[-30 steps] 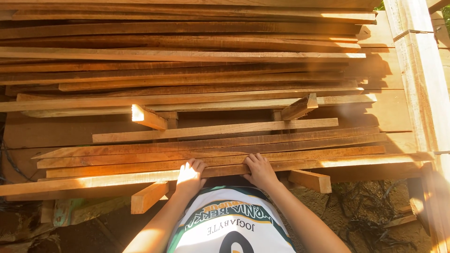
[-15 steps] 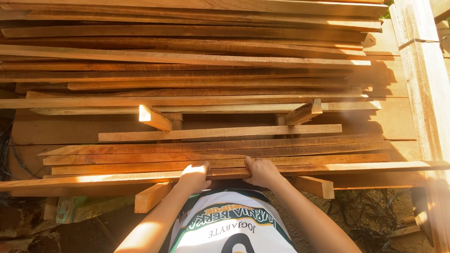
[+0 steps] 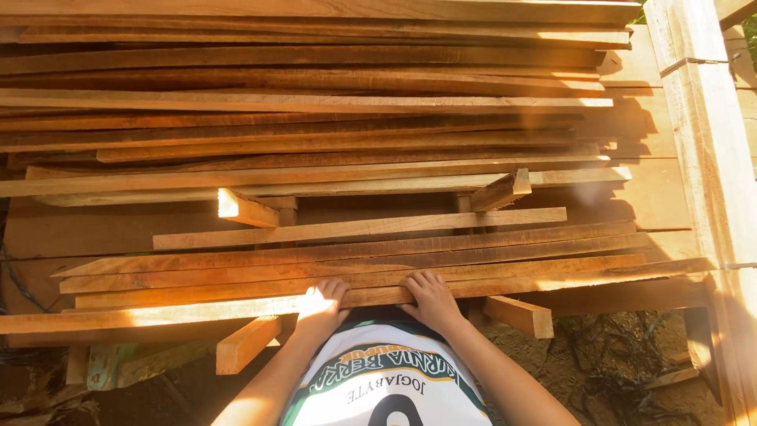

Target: The recorder is sorting and arranging thin wooden planks on a rack in a workshop setting.

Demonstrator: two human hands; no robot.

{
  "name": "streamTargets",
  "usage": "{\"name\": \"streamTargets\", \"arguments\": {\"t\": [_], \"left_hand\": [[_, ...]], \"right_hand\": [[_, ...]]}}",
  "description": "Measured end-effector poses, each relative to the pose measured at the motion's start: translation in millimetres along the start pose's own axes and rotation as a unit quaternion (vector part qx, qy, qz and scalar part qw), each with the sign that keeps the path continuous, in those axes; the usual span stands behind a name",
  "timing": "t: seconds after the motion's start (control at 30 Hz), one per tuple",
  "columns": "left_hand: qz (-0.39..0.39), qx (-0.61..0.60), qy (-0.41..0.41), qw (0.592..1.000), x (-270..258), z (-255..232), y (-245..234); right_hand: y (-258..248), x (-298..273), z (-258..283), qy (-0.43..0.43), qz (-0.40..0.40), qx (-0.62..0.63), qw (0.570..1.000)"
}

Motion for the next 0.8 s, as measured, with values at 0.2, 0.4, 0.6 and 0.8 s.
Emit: {"name": "streamTargets", "arguments": {"t": [0.2,0.4,0.6,0.8], "left_hand": [[0.003,0.001,0.008,1.000,3.7,3.6,7.6],[0.006,-0.006,0.000,1.000,4.2,7.2,9.6],[-0.019,-0.025,-0.018,0.999,-1.6,0.0,7.4],[-0.036,0.042,-0.040,0.998,-11.5,-0.9,18.7]], "right_hand": [[9.4,0.6,-1.7,-0.012,0.002,0.018,1.000],[12.6,-1.6,-0.2,0.007,-0.012,0.022,1.000],[3.4,-4.7,5.5,0.064,-0.002,0.056,0.996],[0.0,-8.9,17.5,0.122,0.034,0.049,0.991]]}}
Point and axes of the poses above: each hand's wrist, its own x-axis towards the middle knuckle, its own y-axis out of the palm, z = x × y, the point moved 7 cm from there along x, towards the middle knuckle
